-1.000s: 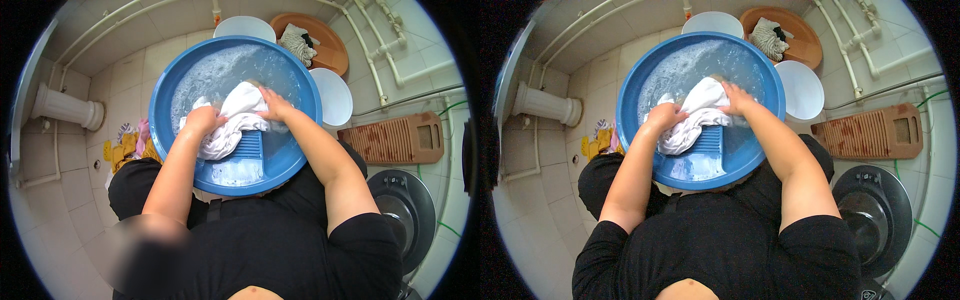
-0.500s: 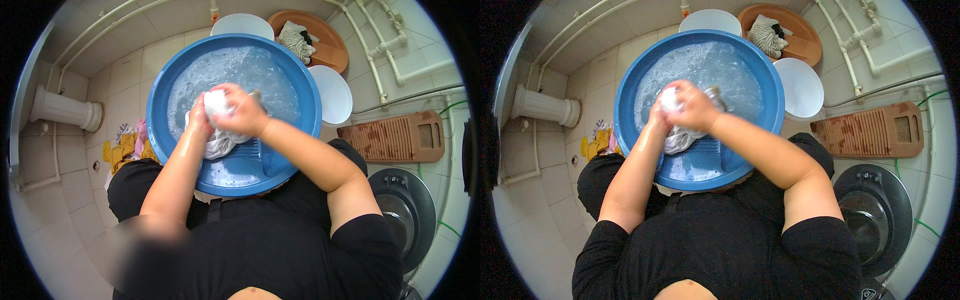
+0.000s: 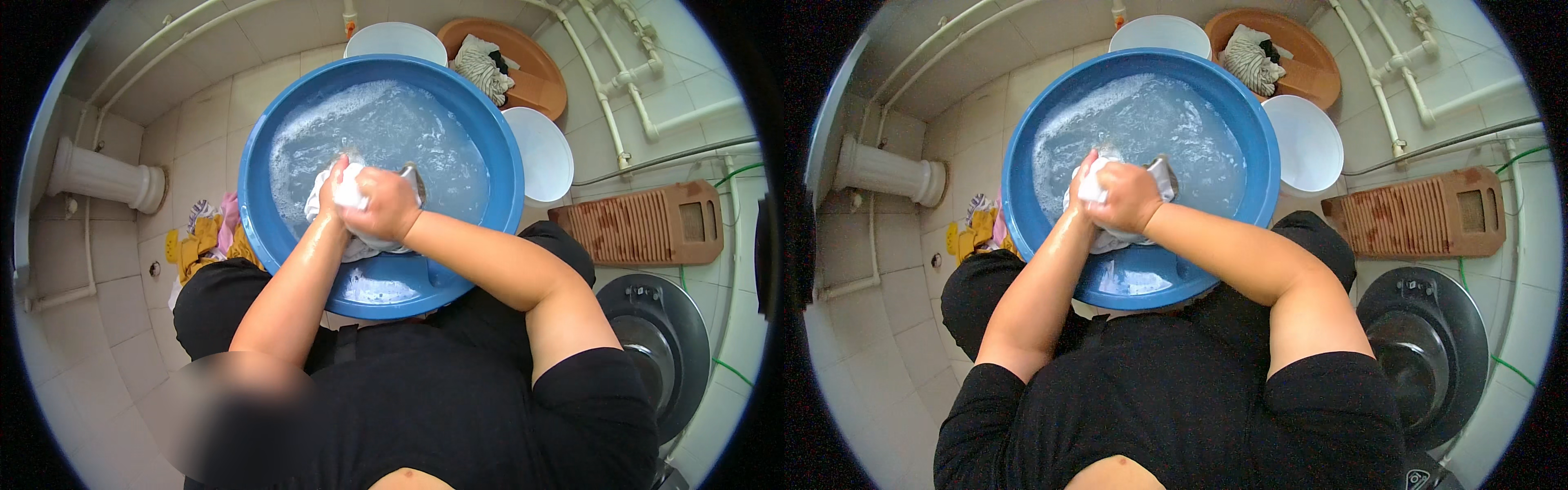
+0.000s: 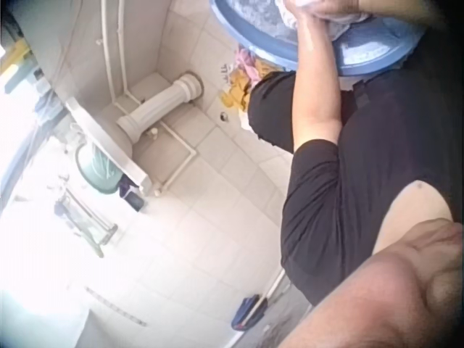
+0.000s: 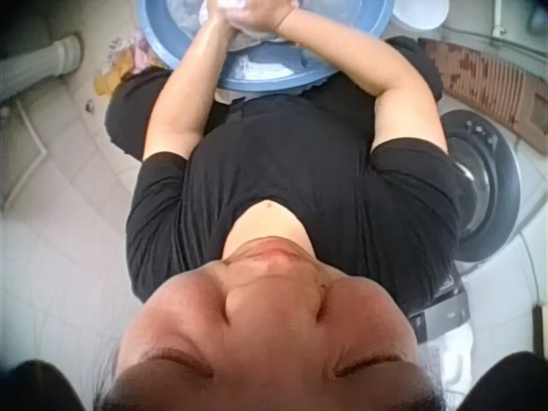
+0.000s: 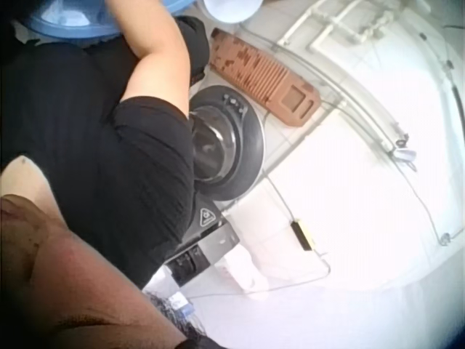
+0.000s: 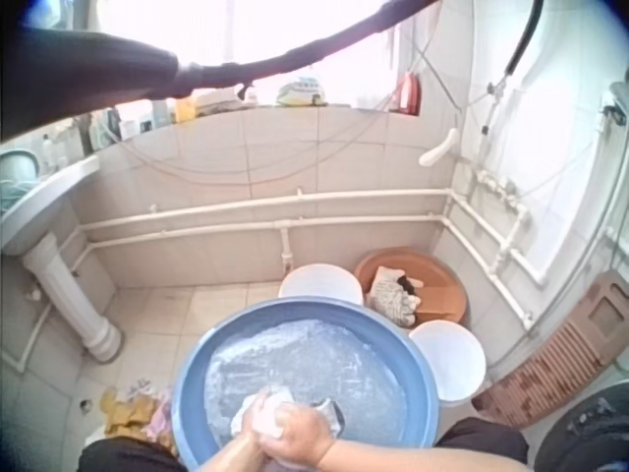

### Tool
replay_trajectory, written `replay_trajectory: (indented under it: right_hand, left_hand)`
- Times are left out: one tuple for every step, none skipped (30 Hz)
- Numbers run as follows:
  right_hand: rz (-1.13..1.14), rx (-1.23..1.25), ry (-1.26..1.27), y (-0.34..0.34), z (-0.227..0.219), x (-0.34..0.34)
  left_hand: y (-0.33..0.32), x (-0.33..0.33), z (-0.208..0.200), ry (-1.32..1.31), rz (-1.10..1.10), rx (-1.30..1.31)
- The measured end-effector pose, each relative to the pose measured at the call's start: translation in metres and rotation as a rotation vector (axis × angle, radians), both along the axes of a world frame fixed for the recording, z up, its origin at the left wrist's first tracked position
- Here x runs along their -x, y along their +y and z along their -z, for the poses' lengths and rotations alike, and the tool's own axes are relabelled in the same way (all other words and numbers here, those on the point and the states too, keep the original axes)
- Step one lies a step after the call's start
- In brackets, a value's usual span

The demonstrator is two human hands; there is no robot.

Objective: The person sits on the floor and hand-washes a white garment in a blue basin filled with soapy water. They repeatedly submerge, scrub, and wring the fabric by hand, occasionally lifting it to inspect the material before returning it to the basin.

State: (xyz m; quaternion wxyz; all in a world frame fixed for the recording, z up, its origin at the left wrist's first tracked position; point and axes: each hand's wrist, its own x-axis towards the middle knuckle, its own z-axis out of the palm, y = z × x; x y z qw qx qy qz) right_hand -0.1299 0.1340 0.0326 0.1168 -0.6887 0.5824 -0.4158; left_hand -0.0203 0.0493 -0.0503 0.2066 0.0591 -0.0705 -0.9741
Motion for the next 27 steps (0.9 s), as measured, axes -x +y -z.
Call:
replay_trajectory:
  right_hand:
    - [-0.132,-0.094,0.018,0.003,-0.002,0.001]
    - [-0.006,-0.175,-0.052,0.000,0.008,0.007]
    - [0.139,-0.255,-0.123,-0.006,0.028,0.022]
    - [0.275,-0.328,-0.192,-0.016,0.041,0.038]
    - [0.376,-0.465,-0.202,-0.027,0.043,0.059]
    - [0.481,-0.608,-0.212,-0.032,0.047,0.081]
    - [0.608,-0.560,-0.139,-0.033,0.059,0.096]
    - [0.727,-0.513,-0.067,-0.030,0.070,0.106]
    - [0.676,-0.580,-0.055,-0.025,0.072,0.112]
    - [0.624,-0.645,-0.043,-0.021,0.074,0.117]
    - [0.571,-0.710,-0.032,-0.016,0.076,0.122]
    - [0.523,-0.854,-0.162,-0.013,0.090,0.131]
    - [0.471,-0.995,-0.295,-0.012,0.114,0.143]
    - [0.416,-1.132,-0.430,-0.012,0.126,0.149]
    - [0.425,-1.170,-0.505,-0.012,0.120,0.148]
    - [0.486,-1.007,-0.225,-0.012,0.116,0.143]
    - [0.538,-0.832,0.050,-0.014,0.112,0.135]
    - [0.582,-0.649,0.321,-0.016,0.105,0.126]
    - [0.528,-0.499,0.285,-0.017,0.090,0.116]
    - [0.394,-0.502,-0.031,-0.020,0.078,0.107]
    - [0.248,-0.496,-0.344,-0.023,0.071,0.097]
    - [0.113,-0.303,-0.248,-0.026,0.068,0.085]
    - [0.005,-0.222,-0.340,-0.028,0.065,0.067]
    - [-0.023,-0.077,-0.269,-0.024,0.065,0.048]
    - [-0.076,-0.042,-0.191,-0.013,0.037,0.028]
    - [-0.012,0.135,-0.049,-0.002,0.020,0.010]
    - [-0.048,0.145,-0.061,0.006,0.006,-0.002]
  left_hand:
    - [-0.001,0.000,0.004,0.065,0.091,-0.011]
    - [0.003,0.003,0.010,-0.188,-0.001,-0.020]
    - [0.018,0.023,-0.032,-0.439,-0.075,-0.026]
    - [0.026,0.032,-0.057,-0.687,-0.161,-0.025]
    - [0.023,0.026,-0.049,-0.657,-0.144,-0.084]
    - [0.025,0.026,-0.047,-0.655,-0.164,0.015]
    - [0.027,0.026,-0.047,-0.652,-0.182,0.114]
    - [0.031,0.026,-0.046,-0.653,-0.204,0.210]
    - [0.033,0.027,-0.056,-0.764,-0.316,0.165]
    - [0.030,0.025,-0.047,-0.750,-0.308,0.182]
    - [0.024,0.022,-0.031,-0.736,-0.300,0.199]
    - [0.019,0.021,-0.023,-0.720,-0.291,0.218]
    - [0.021,0.026,-0.023,-0.847,-0.374,0.193]
    - [0.019,0.027,-0.019,-0.905,-0.398,0.230]
    - [0.018,0.027,-0.012,-0.964,-0.429,0.266]
    - [0.017,0.026,-0.006,-1.023,-0.459,0.301]
    - [0.015,0.023,0.000,-0.949,-0.459,0.305]
    - [0.014,0.023,-0.001,-0.920,-0.449,0.262]
    - [0.015,0.024,-0.004,-0.890,-0.435,0.223]
    - [0.014,0.024,-0.005,-0.861,-0.422,0.183]
    - [0.013,0.025,-0.001,-0.801,-0.438,0.141]
    - [0.010,0.027,0.005,-0.742,-0.453,0.100]
    - [0.008,0.028,0.011,-0.683,-0.467,0.058]
    - [0.009,0.026,0.009,-0.699,-0.397,0.020]
    - [0.009,0.020,0.003,-0.714,-0.334,-0.020]
    - [0.009,0.015,0.000,-0.724,-0.263,-0.058]
    - [0.008,0.004,0.006,-0.400,-0.157,-0.030]
